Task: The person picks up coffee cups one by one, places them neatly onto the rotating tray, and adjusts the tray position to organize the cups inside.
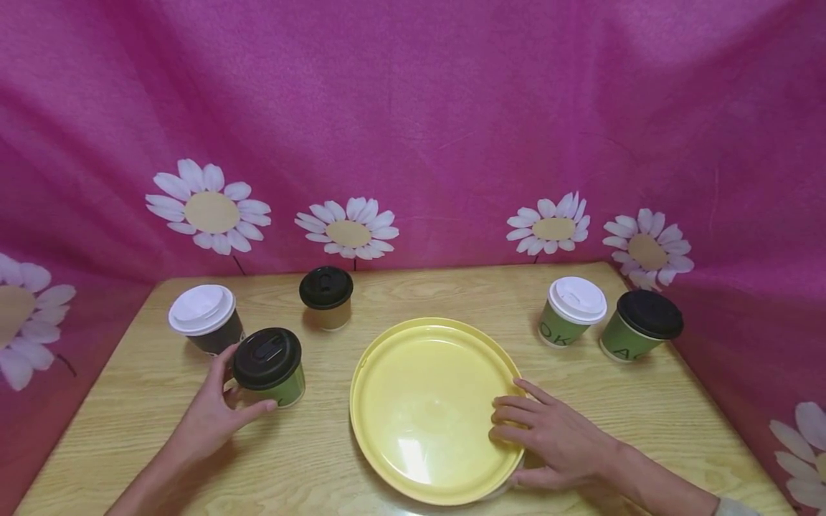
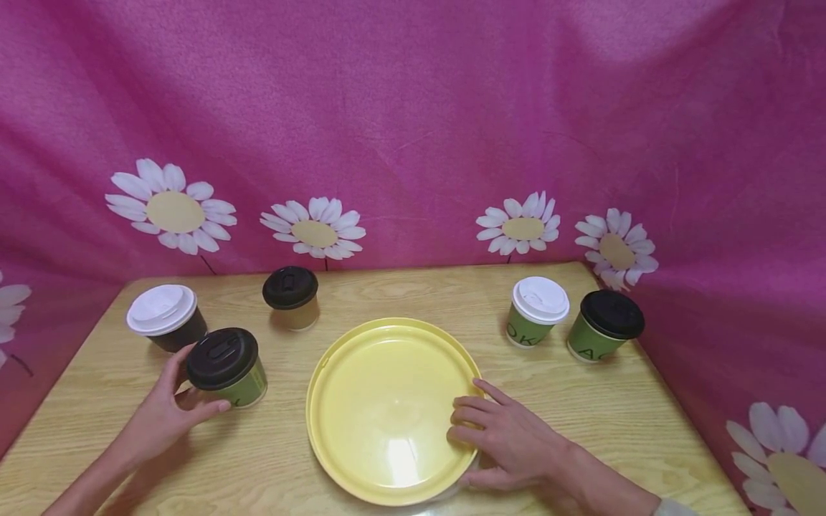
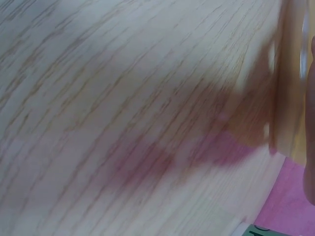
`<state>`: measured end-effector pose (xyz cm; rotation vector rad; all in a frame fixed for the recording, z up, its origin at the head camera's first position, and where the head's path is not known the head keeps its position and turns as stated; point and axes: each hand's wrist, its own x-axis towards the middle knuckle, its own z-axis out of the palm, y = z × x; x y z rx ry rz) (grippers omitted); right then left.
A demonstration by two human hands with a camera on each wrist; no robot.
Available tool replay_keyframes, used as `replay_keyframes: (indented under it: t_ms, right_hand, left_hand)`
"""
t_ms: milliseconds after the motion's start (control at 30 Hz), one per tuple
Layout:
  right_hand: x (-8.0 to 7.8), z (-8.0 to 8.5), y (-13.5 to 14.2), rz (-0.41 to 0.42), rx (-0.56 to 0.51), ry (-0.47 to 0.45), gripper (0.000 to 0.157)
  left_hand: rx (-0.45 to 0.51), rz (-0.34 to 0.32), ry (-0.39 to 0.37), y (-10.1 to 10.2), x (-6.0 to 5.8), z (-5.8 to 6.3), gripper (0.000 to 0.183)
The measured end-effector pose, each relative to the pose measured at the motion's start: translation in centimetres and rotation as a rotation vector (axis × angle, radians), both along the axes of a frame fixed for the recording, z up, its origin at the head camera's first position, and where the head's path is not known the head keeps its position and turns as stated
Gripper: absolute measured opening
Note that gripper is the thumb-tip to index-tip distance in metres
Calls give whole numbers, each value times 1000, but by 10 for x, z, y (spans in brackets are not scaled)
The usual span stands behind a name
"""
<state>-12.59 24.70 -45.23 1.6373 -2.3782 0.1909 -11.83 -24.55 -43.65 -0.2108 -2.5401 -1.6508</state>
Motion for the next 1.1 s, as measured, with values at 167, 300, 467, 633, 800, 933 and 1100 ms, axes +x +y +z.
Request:
replay_keyframes:
  t_ms: [167, 300, 467, 633, 800, 933, 1100]
  right_hand:
    - [0, 0, -1, 3, 9, -4, 49]
    - [-1, 1, -2, 5, 16, -21, 49]
    - [-2, 0, -3, -4, 21, -46, 50]
    - [-2, 0, -2, -14, 20, -73, 50]
    - [-2, 0, -2, -43, 40, -106, 51]
    - [-2, 0, -2, -37, 37, -105, 51]
    - [-3, -1, -1, -37, 29, -117, 50]
  left_hand:
    - [-16, 33, -41, 3, -2, 0, 94]
    - [-2, 30, 0, 7, -5, -3, 90]
    - [5, 41, 9, 10, -6, -6, 90]
    - [36, 51, -36, 10, -7, -7, 91]
    - [79, 37, -33, 10, -9, -12, 91]
    - [96, 29, -18, 11, -11, -13, 90]
    - [86, 36, -19, 15, -11, -8, 89]
